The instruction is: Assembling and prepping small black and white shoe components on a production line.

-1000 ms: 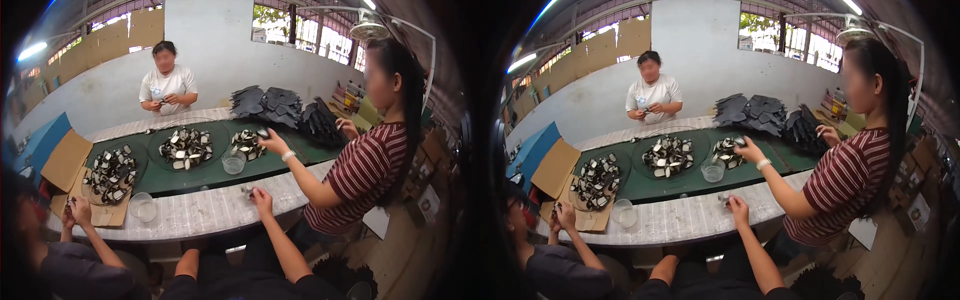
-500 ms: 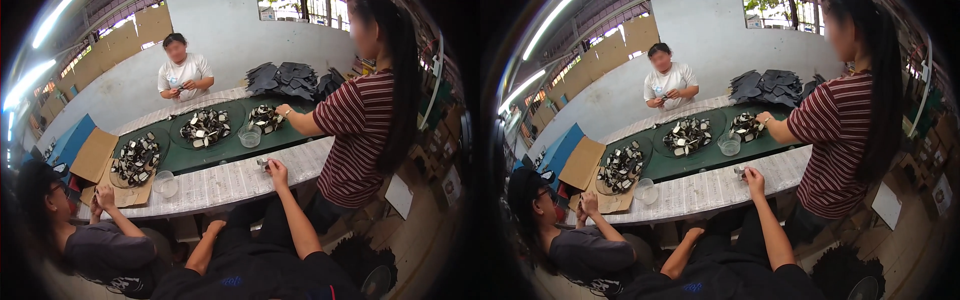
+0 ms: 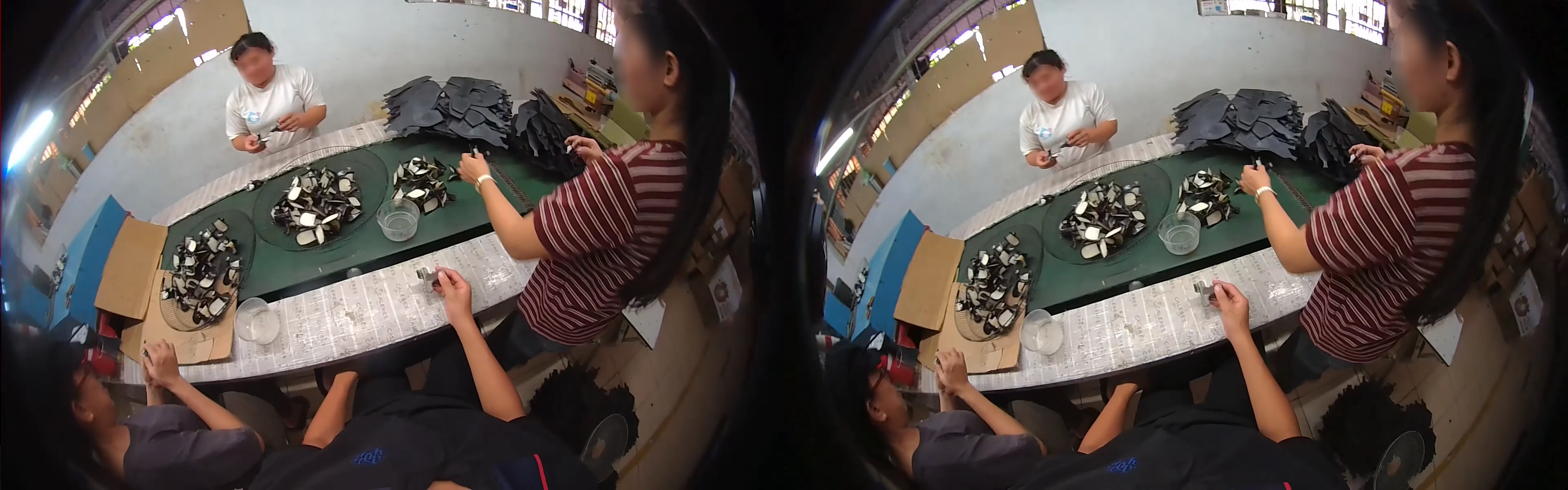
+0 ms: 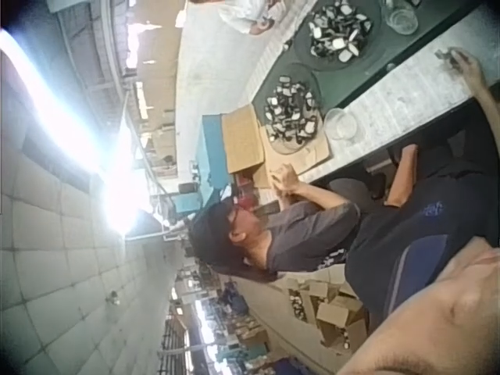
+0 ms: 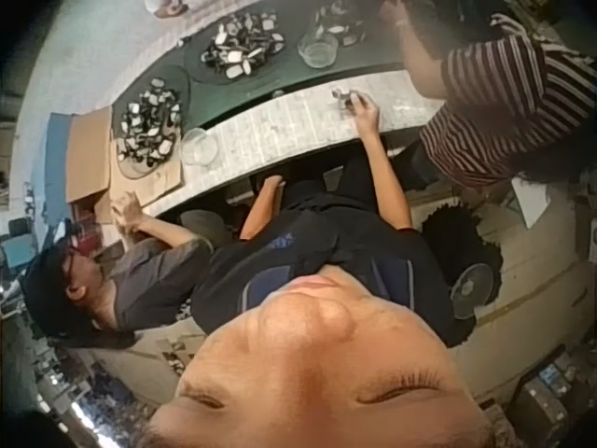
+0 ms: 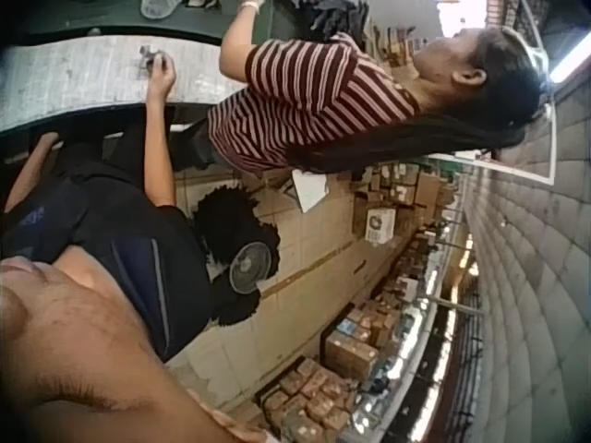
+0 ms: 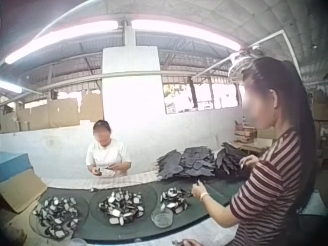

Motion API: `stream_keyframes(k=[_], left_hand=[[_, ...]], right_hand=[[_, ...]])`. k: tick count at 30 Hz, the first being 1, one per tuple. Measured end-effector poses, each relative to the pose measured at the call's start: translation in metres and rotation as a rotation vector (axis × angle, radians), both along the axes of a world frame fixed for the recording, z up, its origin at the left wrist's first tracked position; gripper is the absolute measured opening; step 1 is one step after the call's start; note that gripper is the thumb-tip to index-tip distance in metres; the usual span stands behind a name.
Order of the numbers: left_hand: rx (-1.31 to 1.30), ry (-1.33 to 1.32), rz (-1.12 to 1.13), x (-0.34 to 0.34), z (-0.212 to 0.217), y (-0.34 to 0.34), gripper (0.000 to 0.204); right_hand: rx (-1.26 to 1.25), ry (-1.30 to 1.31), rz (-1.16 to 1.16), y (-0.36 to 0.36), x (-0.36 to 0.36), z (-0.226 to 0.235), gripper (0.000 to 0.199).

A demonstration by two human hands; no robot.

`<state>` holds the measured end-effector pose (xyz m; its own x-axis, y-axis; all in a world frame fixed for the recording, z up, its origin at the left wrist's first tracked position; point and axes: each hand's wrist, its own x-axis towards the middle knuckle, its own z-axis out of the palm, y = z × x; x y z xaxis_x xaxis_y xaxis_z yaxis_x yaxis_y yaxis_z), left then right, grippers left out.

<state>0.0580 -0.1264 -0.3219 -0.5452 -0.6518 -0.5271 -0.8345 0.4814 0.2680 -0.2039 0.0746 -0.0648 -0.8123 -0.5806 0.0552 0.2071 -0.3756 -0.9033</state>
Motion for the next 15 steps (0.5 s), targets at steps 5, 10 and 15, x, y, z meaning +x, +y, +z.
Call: stream_keyframes(k=[5,10,15], left_hand=[[-0.137,0.355,-0.289,0.027,0.073,0.062,0.052],[0.504,0.204,-0.568,0.039,0.155,0.096,0.06],[0.942,0.175,-0.64,-0.051,0.358,0.054,0.047]], right_hand=[[0.057,-0.045,-0.049,0.004,-0.011,-0.019,0.024],[0.093,-0.054,-0.107,0.007,-0.016,-0.011,0.024],[0.07,-0.128,-0.101,0.003,-0.021,-0.01,0.023]])
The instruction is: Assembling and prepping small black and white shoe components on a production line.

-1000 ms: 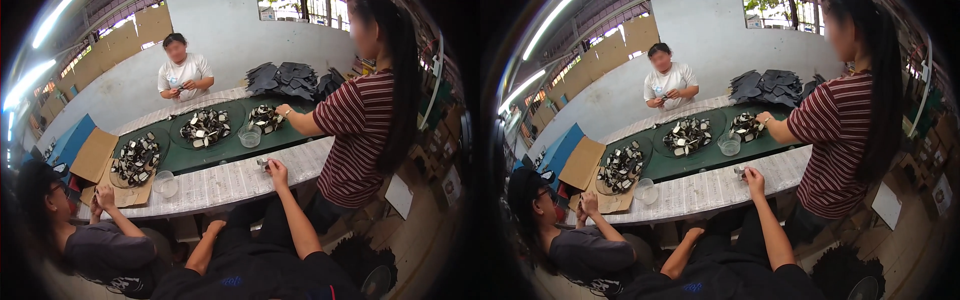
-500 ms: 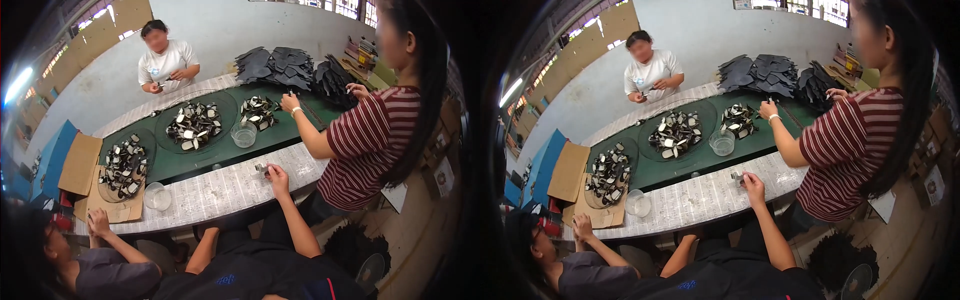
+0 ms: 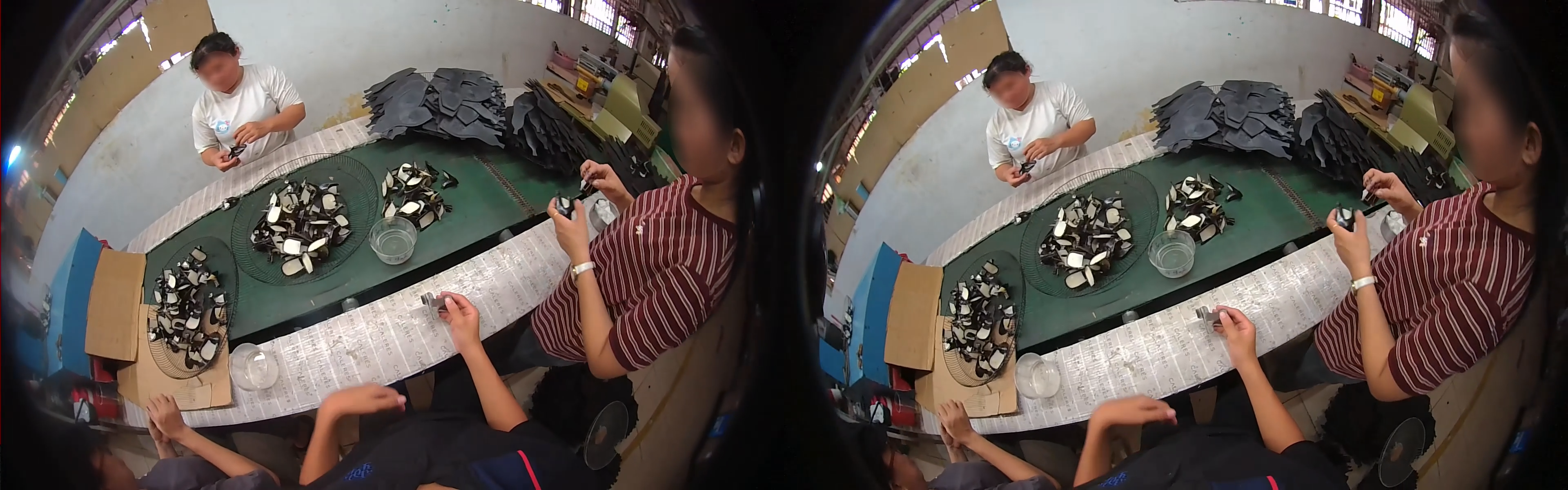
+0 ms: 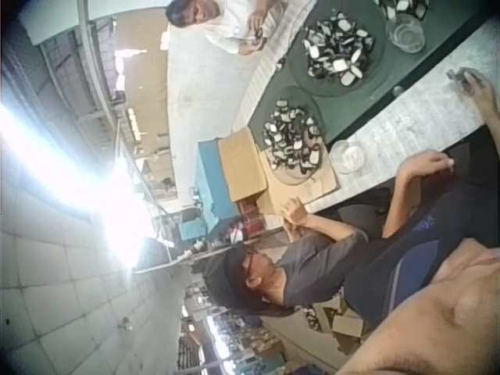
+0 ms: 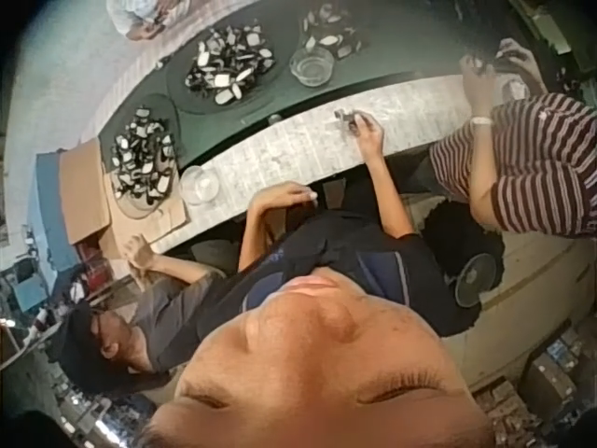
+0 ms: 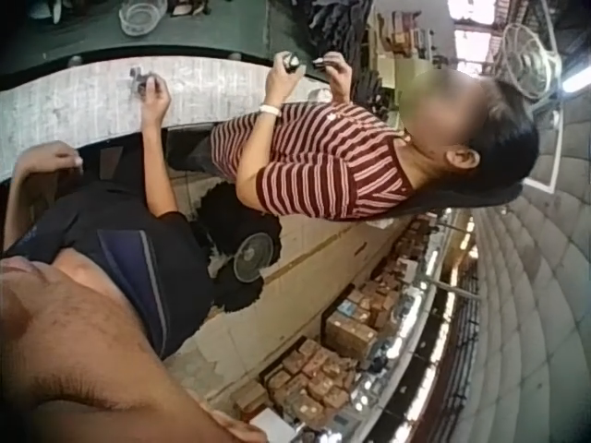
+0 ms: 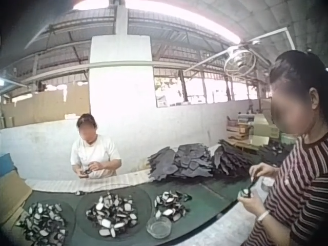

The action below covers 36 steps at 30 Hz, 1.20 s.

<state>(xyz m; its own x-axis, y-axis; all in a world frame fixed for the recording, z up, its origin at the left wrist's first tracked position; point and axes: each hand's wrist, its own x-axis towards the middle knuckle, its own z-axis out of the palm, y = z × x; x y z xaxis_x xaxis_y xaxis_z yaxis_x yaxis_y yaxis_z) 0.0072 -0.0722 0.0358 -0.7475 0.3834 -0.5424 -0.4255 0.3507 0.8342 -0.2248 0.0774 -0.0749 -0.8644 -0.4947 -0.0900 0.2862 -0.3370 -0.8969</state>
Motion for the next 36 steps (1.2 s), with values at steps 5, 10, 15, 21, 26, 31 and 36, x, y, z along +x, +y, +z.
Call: stream_keyframes(k=[5,10,15,21,26,31,36], left_hand=[[-0.257,0.641,0.305,-0.125,0.048,-0.062,0.03],[-0.503,0.933,0.597,-0.246,0.044,-0.116,0.022],[-0.904,0.984,0.599,-0.351,0.023,-0.163,0.019],[-0.943,0.942,0.458,-0.424,-0.016,-0.131,0.026],[-1.123,1.071,0.344,-0.428,-0.053,-0.12,0.034],[-1.133,1.012,0.316,-0.439,-0.055,-0.117,0.018],[-1.157,1.188,0.503,-0.434,-0.051,-0.119,0.009]], right_hand=[[-0.044,-0.069,-0.05,0.0,-0.006,-0.001,0.023],[0.165,0.072,-0.112,-0.005,-0.005,-0.006,0.02],[0.216,0.082,-0.086,-0.012,-0.002,0.008,0.022],[0.255,0.045,-0.087,-0.01,0.0,0.006,0.023],[0.191,0.003,-0.109,-0.012,-0.001,0.003,0.022],[0.173,0.04,-0.068,-0.008,0.001,-0.002,0.02],[0.078,0.039,0.007,-0.008,-0.004,-0.004,0.019]])
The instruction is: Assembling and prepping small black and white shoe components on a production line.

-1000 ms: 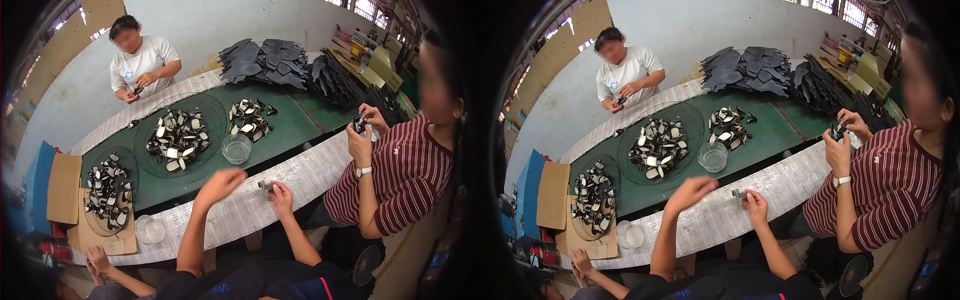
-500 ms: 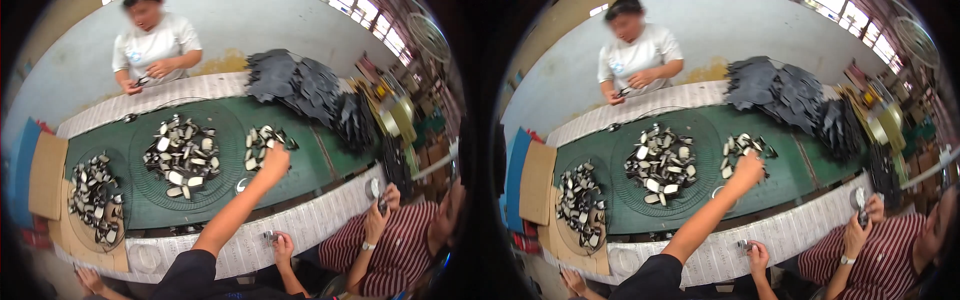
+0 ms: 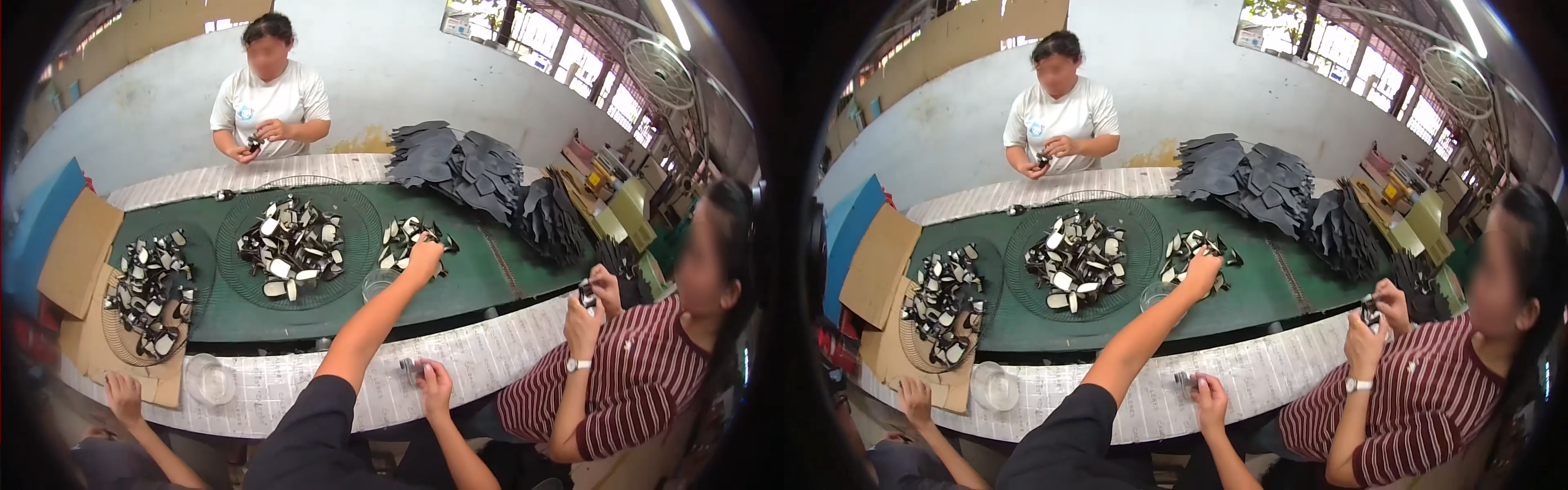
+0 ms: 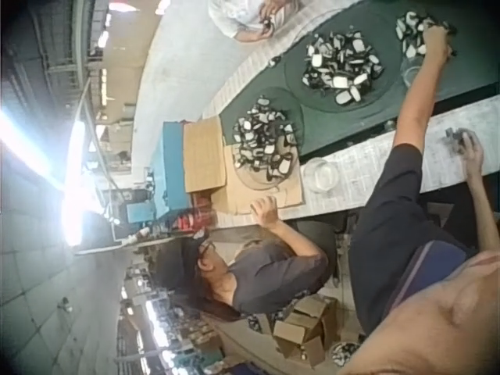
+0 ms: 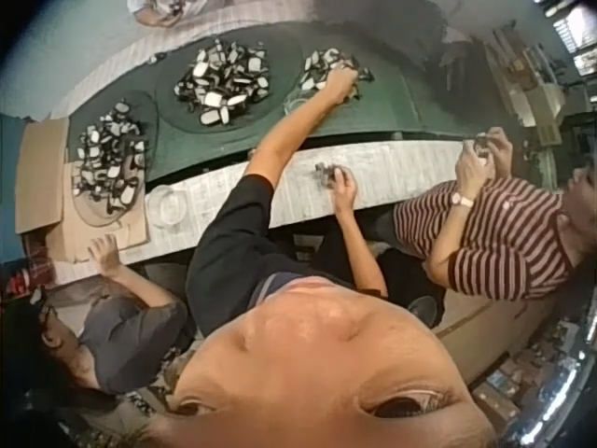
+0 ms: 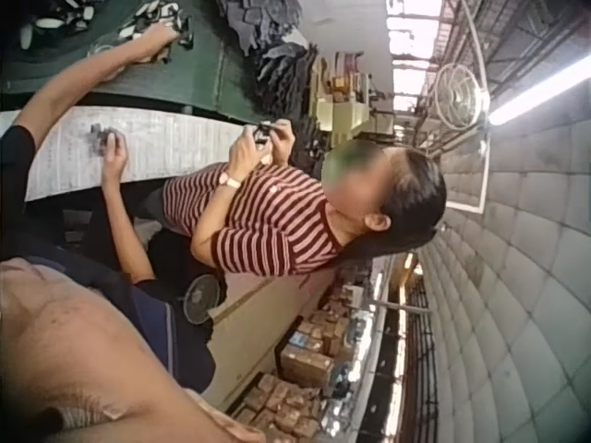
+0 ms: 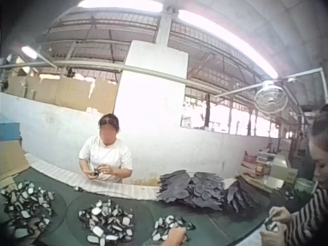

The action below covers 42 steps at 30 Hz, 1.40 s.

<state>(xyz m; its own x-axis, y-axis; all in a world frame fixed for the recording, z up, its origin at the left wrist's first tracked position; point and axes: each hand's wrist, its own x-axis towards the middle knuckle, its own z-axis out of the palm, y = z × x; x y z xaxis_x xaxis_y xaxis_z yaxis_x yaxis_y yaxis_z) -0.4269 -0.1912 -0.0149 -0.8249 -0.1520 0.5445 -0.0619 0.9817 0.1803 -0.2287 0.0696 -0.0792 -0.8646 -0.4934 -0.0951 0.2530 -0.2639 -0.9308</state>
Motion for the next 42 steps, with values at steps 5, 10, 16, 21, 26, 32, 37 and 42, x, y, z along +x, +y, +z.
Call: stream_keyframes(k=[5,10,16,21,26,32,37,42], left_hand=[[0.329,0.386,-0.06,0.028,0.025,0.015,0.01],[1.032,0.591,0.02,0.081,0.067,0.02,0.024],[2.14,0.57,-0.132,0.246,0.01,0.053,0.043],[2.692,0.592,0.288,0.422,-0.04,0.148,0.029],[2.86,0.273,0.198,0.499,0.001,0.203,0.041],[2.473,0.194,-0.11,0.499,0.036,0.201,0.034],[2.382,0.328,0.064,0.487,0.022,0.181,0.046],[2.105,0.286,0.142,0.463,0.013,0.156,0.054]], right_hand=[[-0.062,0.016,-0.057,0.006,0.002,-0.005,0.019],[-0.096,0.005,-0.056,0.006,-0.001,-0.006,0.02],[-0.163,-0.03,-0.104,0.008,0.003,0.002,0.02],[-0.166,-0.035,-0.086,0.007,0.003,-0.001,0.02],[-0.2,-0.038,-0.099,0.006,0.004,0.009,0.02],[-0.198,-0.012,-0.074,0.004,-0.004,0.004,0.021],[-0.195,-0.021,-0.05,0.006,-0.001,-0.003,0.021],[-0.077,-0.041,-0.062,0.014,0.004,-0.002,0.021]])
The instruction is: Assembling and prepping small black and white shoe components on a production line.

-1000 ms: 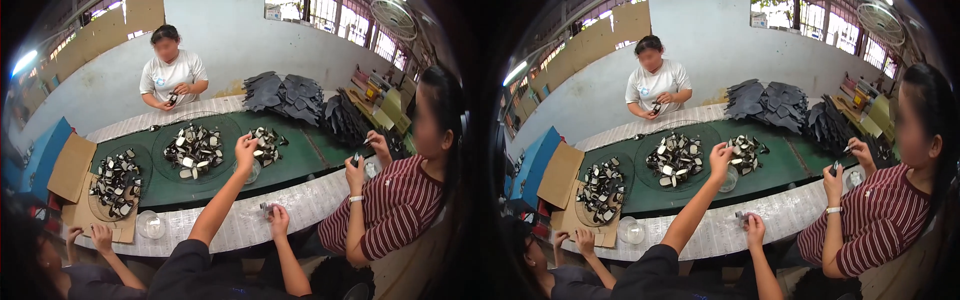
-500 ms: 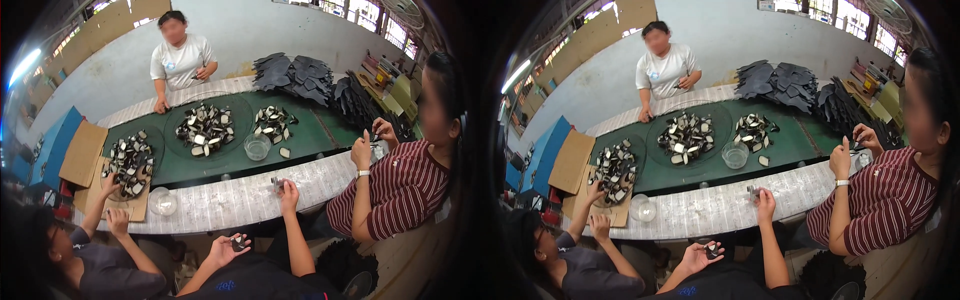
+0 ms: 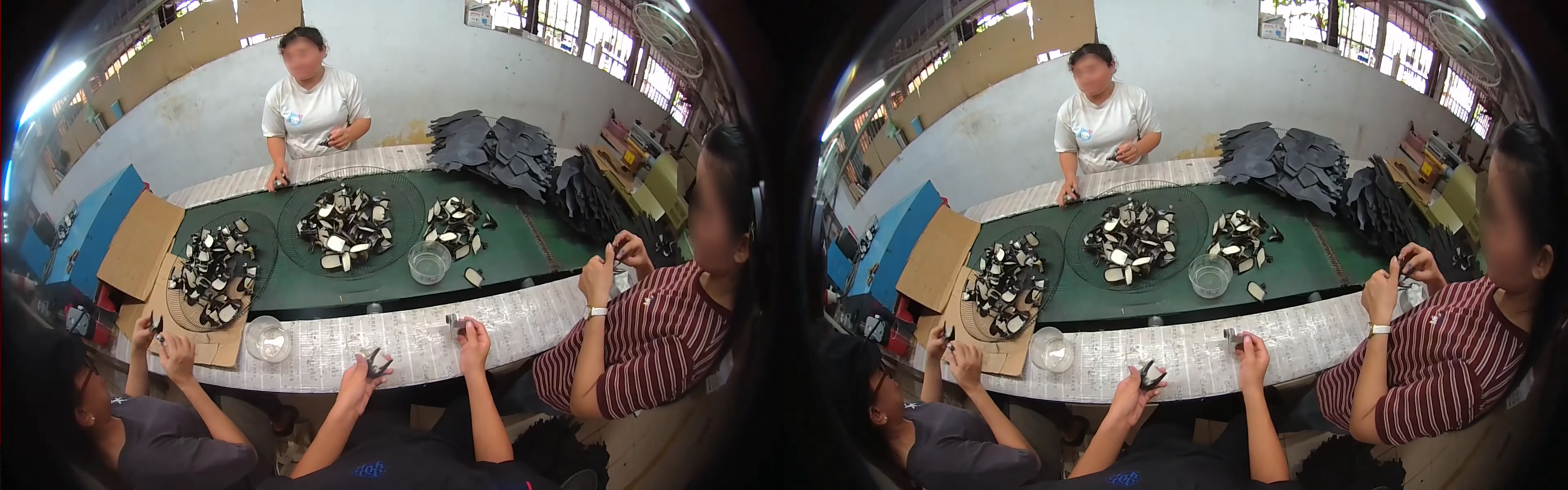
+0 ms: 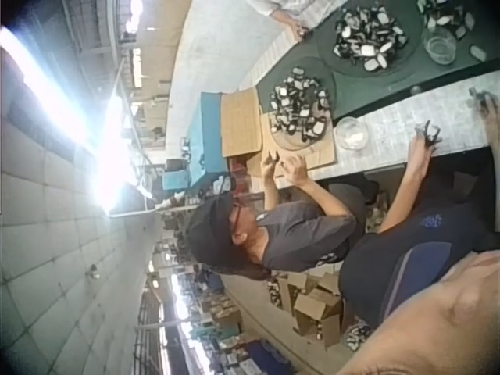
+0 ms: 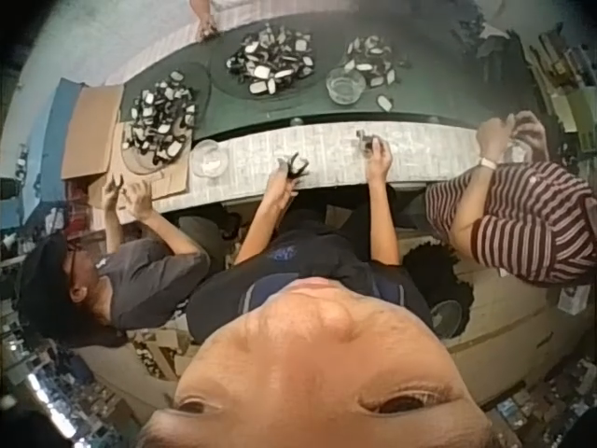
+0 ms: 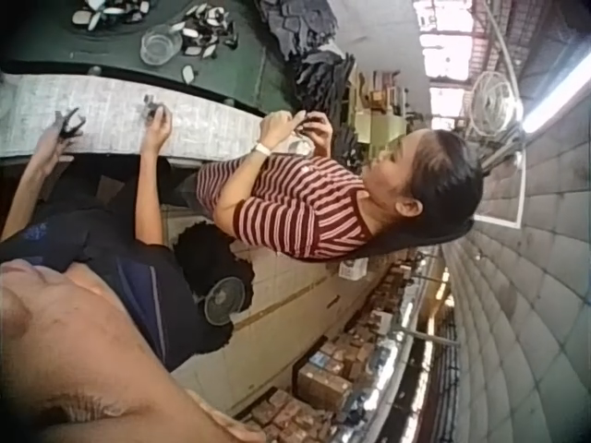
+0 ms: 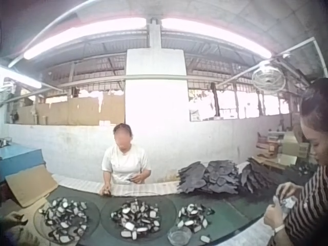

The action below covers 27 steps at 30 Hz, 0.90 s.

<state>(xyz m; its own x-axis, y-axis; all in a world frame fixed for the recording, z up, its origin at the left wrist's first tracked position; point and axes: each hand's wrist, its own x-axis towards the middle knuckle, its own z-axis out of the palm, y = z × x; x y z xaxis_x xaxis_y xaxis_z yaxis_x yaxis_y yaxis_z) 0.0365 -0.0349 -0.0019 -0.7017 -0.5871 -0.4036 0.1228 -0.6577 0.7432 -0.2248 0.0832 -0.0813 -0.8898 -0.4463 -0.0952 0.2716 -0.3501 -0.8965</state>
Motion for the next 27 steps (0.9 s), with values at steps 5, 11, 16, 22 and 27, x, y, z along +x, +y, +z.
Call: stream_keyframes(k=[5,11,16,22,27], left_hand=[[-0.05,0.138,-0.204,-0.021,0.032,-0.016,0.045],[-0.177,0.133,-0.219,-0.041,0.07,-0.014,0.053],[-0.084,0.228,-0.204,-0.038,0.075,-0.004,0.044],[-0.034,0.241,-0.166,-0.035,0.075,0.014,0.038],[-0.017,0.244,-0.189,-0.035,0.074,0.021,0.036]], right_hand=[[-0.207,-0.176,0.022,0.014,0.006,0.005,0.023],[-0.178,0.068,0.068,0.035,0.051,0.135,0.024],[0.207,0.893,0.088,0.048,0.088,0.207,0.024],[0.256,1.229,0.036,0.044,0.113,0.209,0.034],[0.3,1.263,0.063,0.041,0.12,0.204,0.027]])
